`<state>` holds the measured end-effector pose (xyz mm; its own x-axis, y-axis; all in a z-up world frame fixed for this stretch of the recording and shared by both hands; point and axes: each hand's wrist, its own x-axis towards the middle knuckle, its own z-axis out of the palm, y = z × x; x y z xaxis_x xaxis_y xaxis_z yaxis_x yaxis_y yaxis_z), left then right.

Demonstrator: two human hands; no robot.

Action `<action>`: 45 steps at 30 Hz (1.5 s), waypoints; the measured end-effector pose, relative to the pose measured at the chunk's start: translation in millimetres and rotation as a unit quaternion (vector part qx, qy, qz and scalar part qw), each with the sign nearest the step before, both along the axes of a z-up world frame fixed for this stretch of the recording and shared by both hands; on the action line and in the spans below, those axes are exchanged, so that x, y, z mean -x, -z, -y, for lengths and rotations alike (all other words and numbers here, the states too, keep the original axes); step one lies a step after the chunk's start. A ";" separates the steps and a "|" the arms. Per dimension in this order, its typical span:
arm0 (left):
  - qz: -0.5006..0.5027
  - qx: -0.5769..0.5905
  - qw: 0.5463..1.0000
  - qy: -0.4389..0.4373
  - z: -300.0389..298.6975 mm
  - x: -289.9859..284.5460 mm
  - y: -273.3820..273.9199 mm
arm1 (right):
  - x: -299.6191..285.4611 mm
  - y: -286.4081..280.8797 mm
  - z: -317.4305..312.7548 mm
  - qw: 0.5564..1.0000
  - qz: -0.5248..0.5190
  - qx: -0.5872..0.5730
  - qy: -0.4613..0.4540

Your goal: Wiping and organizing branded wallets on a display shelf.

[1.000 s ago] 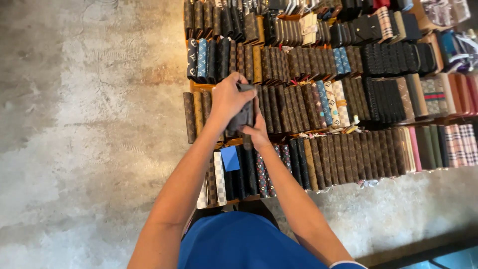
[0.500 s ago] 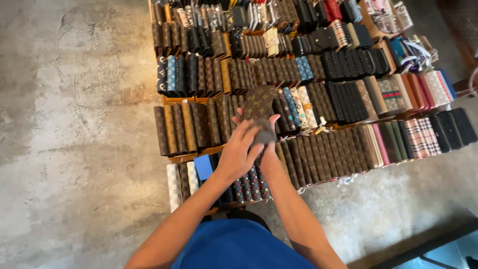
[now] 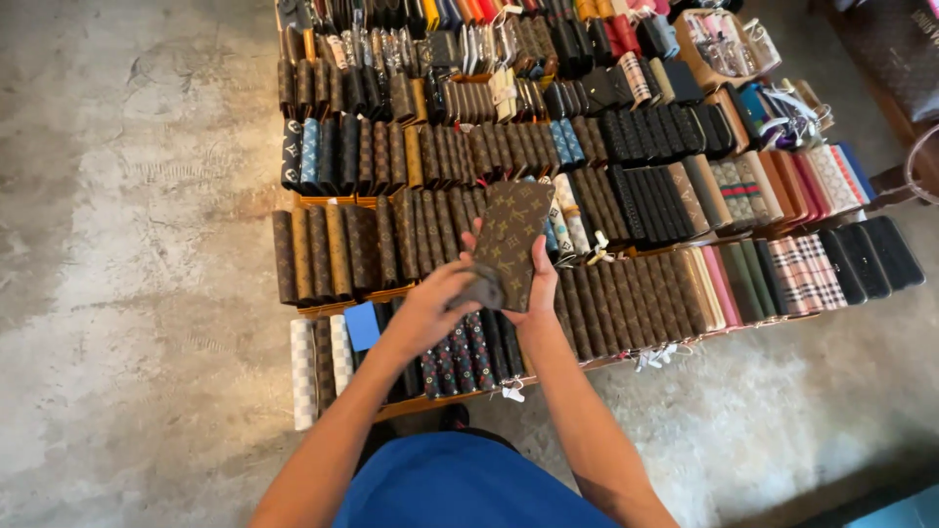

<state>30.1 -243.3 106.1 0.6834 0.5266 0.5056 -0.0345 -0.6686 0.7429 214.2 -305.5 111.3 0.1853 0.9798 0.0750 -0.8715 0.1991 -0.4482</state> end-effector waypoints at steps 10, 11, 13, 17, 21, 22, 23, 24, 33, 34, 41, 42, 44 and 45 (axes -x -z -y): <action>0.191 0.377 0.900 -0.104 36.2 -45.2 -10.1 | -14.2 58.8 12.7 0.956 0.201 0.132 0.170; 0.166 0.303 0.934 -0.089 52.5 -47.9 -11.2 | -15.1 57.6 17.3 0.951 0.226 0.135 0.164; 0.141 0.225 0.961 -0.071 73.1 -53.2 -15.3 | -12.3 54.4 30.0 0.944 0.253 0.135 0.161; 0.090 0.185 0.972 -0.111 55.8 -70.8 -24.7 | 2.0 48.2 49.2 0.990 0.024 0.099 0.093; 0.054 0.186 0.961 -0.197 17.3 -102.3 -17.1 | -7.4 47.6 40.1 0.974 0.111 0.154 0.126; 0.057 0.185 0.961 -0.197 30.8 -99.4 -19.6 | -16.5 59.5 36.9 0.974 0.113 0.152 0.127; 0.072 0.182 0.966 -0.171 44.1 -97.0 -21.9 | -26.3 71.4 33.4 0.968 0.114 0.155 0.161; 0.084 0.180 0.969 -0.146 58.5 -93.4 -23.3 | -34.4 84.4 31.4 0.961 0.113 0.160 0.195; 0.051 -0.042 0.990 -0.128 51.9 -87.9 -27.6 | -17.2 29.7 74.7 0.978 0.006 0.197 0.069; 0.048 -0.042 0.989 -0.133 38.3 -95.0 -19.1 | -21.9 33.2 78.7 0.978 0.005 0.199 0.064; 0.272 0.576 0.770 -0.042 33.6 -117.9 28.0 | -38.9 58.1 81.9 0.982 0.020 0.178 0.056; 0.262 0.591 0.761 -0.048 45.0 -118.1 37.1 | -39.4 54.2 80.3 0.980 0.056 0.174 0.078; 0.249 0.553 0.794 -0.041 69.6 -103.5 49.8 | -60.9 83.3 79.6 0.971 0.095 0.194 0.106; 0.240 0.511 0.825 -0.033 82.4 -97.1 55.7 | -72.8 97.5 80.7 0.959 0.137 0.211 0.131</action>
